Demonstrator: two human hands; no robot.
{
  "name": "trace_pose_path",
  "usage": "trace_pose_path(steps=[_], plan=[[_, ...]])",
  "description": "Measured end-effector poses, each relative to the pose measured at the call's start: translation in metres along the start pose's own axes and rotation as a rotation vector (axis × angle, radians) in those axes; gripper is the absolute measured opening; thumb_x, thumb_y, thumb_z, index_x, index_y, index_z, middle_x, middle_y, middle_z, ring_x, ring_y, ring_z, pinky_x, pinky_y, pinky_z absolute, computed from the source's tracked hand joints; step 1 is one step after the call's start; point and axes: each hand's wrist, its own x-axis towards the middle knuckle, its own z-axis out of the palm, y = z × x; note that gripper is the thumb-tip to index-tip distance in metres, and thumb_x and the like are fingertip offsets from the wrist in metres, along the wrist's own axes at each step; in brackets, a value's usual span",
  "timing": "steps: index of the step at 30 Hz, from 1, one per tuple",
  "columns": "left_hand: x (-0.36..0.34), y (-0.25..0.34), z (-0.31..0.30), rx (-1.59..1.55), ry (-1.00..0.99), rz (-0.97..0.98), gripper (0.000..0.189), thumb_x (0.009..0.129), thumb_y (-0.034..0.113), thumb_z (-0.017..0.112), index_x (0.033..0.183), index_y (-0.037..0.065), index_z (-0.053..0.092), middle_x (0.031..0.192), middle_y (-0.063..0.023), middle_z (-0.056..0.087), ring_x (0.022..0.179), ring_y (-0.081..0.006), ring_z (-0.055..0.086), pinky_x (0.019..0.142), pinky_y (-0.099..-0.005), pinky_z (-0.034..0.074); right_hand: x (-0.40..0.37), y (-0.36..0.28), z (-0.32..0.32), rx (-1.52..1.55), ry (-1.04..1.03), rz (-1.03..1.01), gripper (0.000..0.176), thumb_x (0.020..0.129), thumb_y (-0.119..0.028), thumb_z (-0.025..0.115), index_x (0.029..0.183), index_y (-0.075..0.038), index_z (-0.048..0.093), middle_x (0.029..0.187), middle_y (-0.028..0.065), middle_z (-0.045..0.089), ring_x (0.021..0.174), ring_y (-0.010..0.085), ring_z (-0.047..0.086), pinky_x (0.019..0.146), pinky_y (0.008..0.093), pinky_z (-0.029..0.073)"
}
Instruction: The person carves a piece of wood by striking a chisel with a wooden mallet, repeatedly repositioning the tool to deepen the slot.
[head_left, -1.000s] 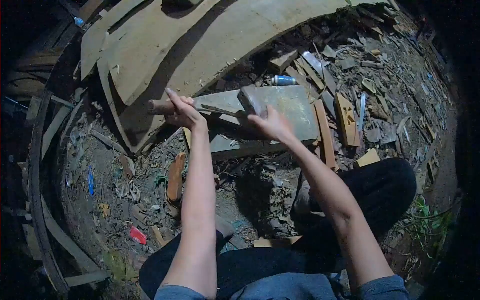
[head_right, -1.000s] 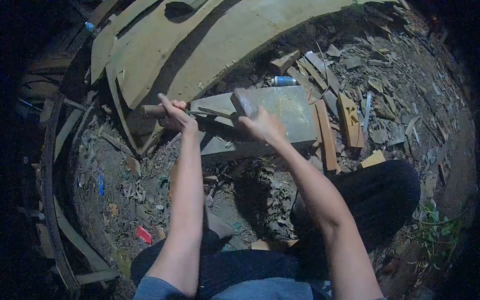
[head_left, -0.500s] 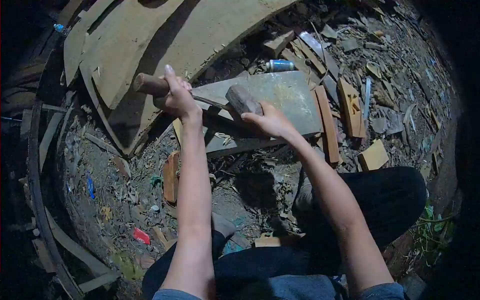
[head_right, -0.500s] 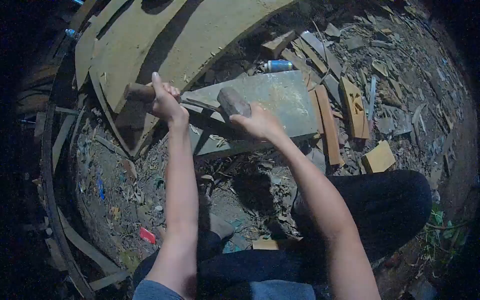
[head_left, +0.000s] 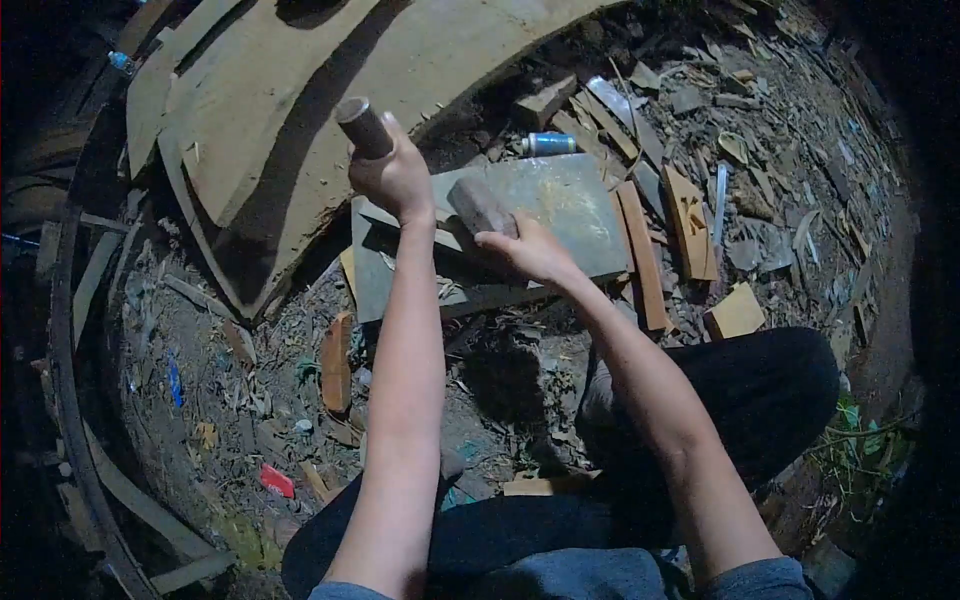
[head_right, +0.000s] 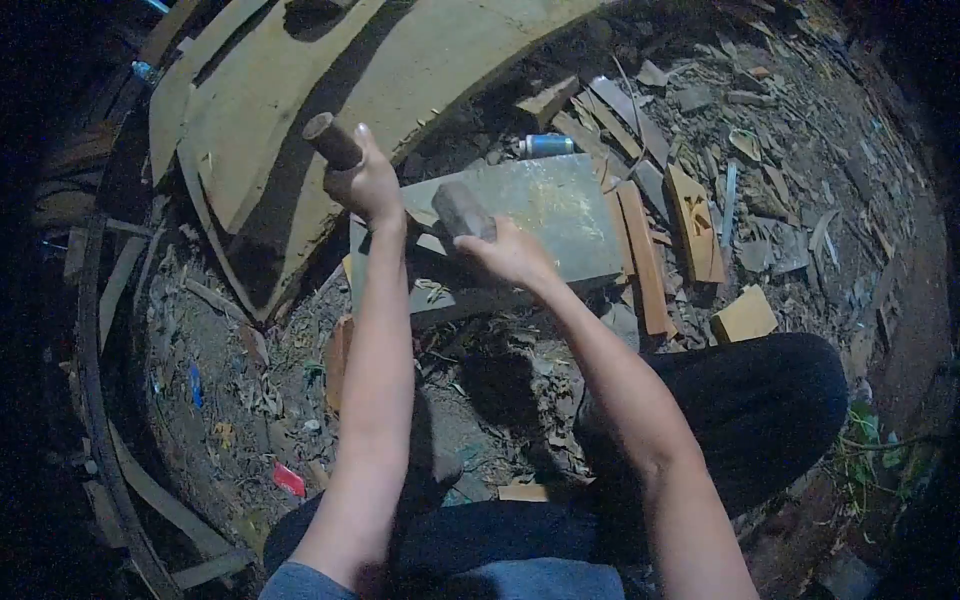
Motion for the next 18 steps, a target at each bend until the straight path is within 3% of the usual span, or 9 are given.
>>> trace_pose_path(steps=[2, 4, 6, 7, 9, 11, 12, 14, 18], plan=[[0.002, -0.003, 0.004, -0.02, 0.046, 0.086, 0.038, 0.083, 0.028, 0.072, 0.062, -0.001, 0.057, 0.062, -0.0124, 0.063, 0.055, -0.0246, 0.061, 0.055, -0.0405, 0.045, 0.01, 0.001, 0.003, 0.068, 0.073, -0.057, 0.076, 0.08, -0.053, 0.066, 0.126, 0.005, 0.051, 0.106, 0.0238, 0.065, 0.098, 0.0291, 0.065, 0.085, 0.0386, 0.049], [-0.001, -0.006, 0.002, 0.082, 0.021, 0.009, 0.029, 0.081, 0.028, 0.072, 0.075, 0.001, 0.064, 0.07, -0.0166, 0.068, 0.062, -0.0305, 0.068, 0.056, -0.0427, 0.049, 0.018, -0.016, -0.002, 0.326, 0.137, -0.221, 0.07, 0.081, -0.047, 0.068, 0.125, 0.004, 0.051, 0.097, 0.0201, 0.066, 0.087, 0.0228, 0.066, 0.076, 0.038, 0.051], [-0.004, -0.02, 0.003, 0.006, -0.043, 0.023, 0.028, 0.081, 0.028, 0.073, 0.077, 0.001, 0.065, 0.073, -0.0163, 0.069, 0.065, -0.0298, 0.068, 0.06, -0.0421, 0.05, -0.026, -0.102, -0.048, 0.284, 0.193, -0.294, 0.074, 0.077, -0.053, 0.065, 0.12, 0.005, 0.051, 0.092, 0.0252, 0.068, 0.086, 0.0363, 0.069, 0.079, 0.0434, 0.052], [-0.007, -0.031, 0.0, -0.372, -0.115, 0.086, 0.029, 0.082, 0.027, 0.073, 0.079, 0.0, 0.064, 0.074, -0.0157, 0.069, 0.065, -0.0262, 0.067, 0.063, -0.0393, 0.05, -0.036, -0.131, -0.061, 0.261, 0.258, -0.435, 0.071, 0.077, -0.051, 0.065, 0.118, 0.005, 0.05, 0.087, 0.0247, 0.068, 0.081, 0.038, 0.068, 0.076, 0.0447, 0.053], [-0.008, -0.033, 0.0, -0.368, -0.105, 0.104, 0.029, 0.082, 0.026, 0.073, 0.079, -0.001, 0.064, 0.073, -0.0153, 0.069, 0.065, -0.0259, 0.067, 0.063, -0.039, 0.05, -0.054, -0.172, -0.075, 0.235, 0.325, -0.584, 0.068, 0.077, -0.049, 0.065, 0.115, 0.004, 0.049, 0.081, 0.0242, 0.068, 0.076, 0.0398, 0.068, 0.073, 0.046, 0.053], [-0.006, -0.035, -0.004, -0.287, -0.095, 0.126, 0.029, 0.083, 0.026, 0.073, 0.079, -0.001, 0.064, 0.072, -0.0145, 0.068, 0.065, -0.0252, 0.066, 0.062, -0.0385, 0.049, -0.072, -0.199, -0.078, -0.095, 0.576, -0.743, 0.061, 0.077, -0.046, 0.064, 0.112, 0.002, 0.049, 0.079, 0.0243, 0.067, 0.076, 0.0413, 0.068, 0.072, 0.0475, 0.054], [-0.008, -0.036, -0.004, -0.259, -0.095, 0.129, 0.029, 0.083, 0.026, 0.073, 0.079, -0.001, 0.064, 0.072, -0.014, 0.068, 0.064, -0.0249, 0.066, 0.062, -0.0383, 0.049, -0.072, -0.2, -0.075, -0.098, 0.58, -0.749, 0.061, 0.077, -0.046, 0.064, 0.112, 0.002, 0.049, 0.079, 0.0243, 0.067, 0.076, 0.0413, 0.068, 0.072, 0.0475, 0.054], [-0.011, -0.039, -0.01, -0.235, -0.097, 0.129, 0.029, 0.084, 0.026, 0.072, 0.079, -0.001, 0.063, 0.071, -0.0132, 0.067, 0.064, -0.0242, 0.065, 0.062, -0.0377, 0.049, -0.065, -0.191, -0.067, -0.567, 0.391, -0.69, 0.056, 0.077, -0.044, 0.063, 0.109, 0.0, 0.05, 0.079, 0.0253, 0.067, 0.077, 0.0427, 0.067, 0.07, 0.0487, 0.054], [-0.012, -0.044, -0.018, -0.241, -0.083, 0.13, 0.029, 0.085, 0.025, 0.071, 0.078, -0.002, 0.063, 0.069, -0.0115, 0.065, 0.063, -0.0229, 0.064, 0.061, -0.0367, 0.049, -0.079, -0.197, -0.07, -0.492, 0.321, -0.731, 0.054, 0.078, -0.047, 0.061, 0.111, -0.005, 0.05, 0.079, 0.0246, 0.066, 0.078, 0.0439, 0.066, 0.07, 0.0528, 0.051]])
